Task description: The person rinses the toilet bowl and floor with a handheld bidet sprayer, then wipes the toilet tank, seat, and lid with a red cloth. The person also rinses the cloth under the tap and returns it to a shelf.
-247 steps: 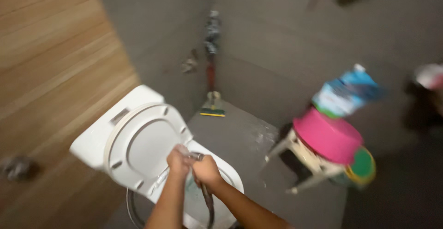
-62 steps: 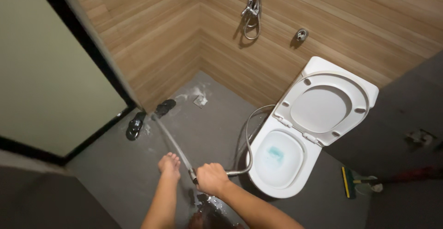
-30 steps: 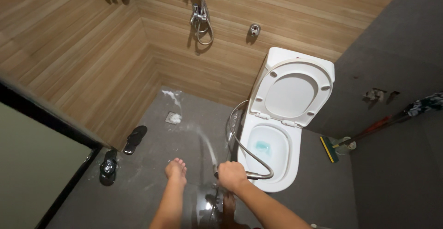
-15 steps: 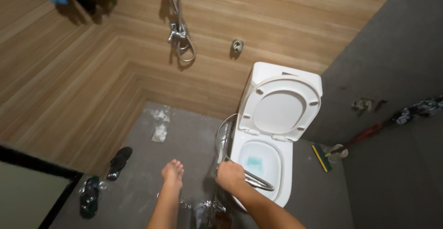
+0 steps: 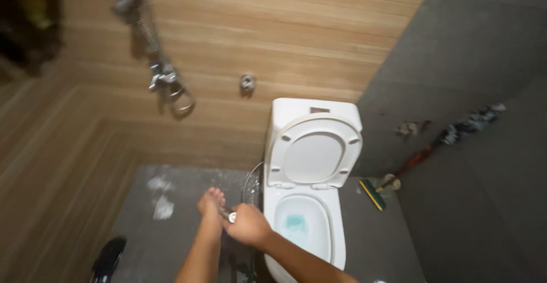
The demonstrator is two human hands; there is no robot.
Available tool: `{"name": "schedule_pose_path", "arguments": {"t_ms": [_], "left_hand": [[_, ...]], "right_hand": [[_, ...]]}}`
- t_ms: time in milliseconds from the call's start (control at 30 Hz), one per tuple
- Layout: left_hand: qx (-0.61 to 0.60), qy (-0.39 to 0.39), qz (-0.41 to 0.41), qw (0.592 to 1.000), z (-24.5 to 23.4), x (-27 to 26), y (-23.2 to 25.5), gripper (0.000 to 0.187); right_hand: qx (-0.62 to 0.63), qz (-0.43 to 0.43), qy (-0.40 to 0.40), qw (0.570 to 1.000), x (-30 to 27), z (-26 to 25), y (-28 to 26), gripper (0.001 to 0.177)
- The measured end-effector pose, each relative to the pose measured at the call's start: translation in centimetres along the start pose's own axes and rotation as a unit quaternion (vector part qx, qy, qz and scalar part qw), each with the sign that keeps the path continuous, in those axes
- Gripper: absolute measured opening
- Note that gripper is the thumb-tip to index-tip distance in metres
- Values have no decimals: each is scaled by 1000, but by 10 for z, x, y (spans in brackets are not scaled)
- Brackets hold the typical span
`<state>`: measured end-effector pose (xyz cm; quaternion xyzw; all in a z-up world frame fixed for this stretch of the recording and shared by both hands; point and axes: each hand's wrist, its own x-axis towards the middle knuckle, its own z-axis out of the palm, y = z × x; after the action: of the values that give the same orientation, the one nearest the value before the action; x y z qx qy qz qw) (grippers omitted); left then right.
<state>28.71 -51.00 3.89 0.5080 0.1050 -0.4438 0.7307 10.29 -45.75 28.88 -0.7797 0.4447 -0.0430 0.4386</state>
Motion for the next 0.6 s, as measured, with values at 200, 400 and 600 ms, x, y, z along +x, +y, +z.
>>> {"name": "schedule_pose_path", "arguments": {"t_ms": [200,400,600], "left_hand": [[7,-251,-65,966,63,36,9,31],[320,-439,-206,813,106,-14,13,64],[656,-529,36,538,127,-62,59,84]], "right_hand": [[169,4,186,968,78,11,18,32],[492,148,479,712,167,20,52,37],[795,214,418,385,153,27,96,60]]}}
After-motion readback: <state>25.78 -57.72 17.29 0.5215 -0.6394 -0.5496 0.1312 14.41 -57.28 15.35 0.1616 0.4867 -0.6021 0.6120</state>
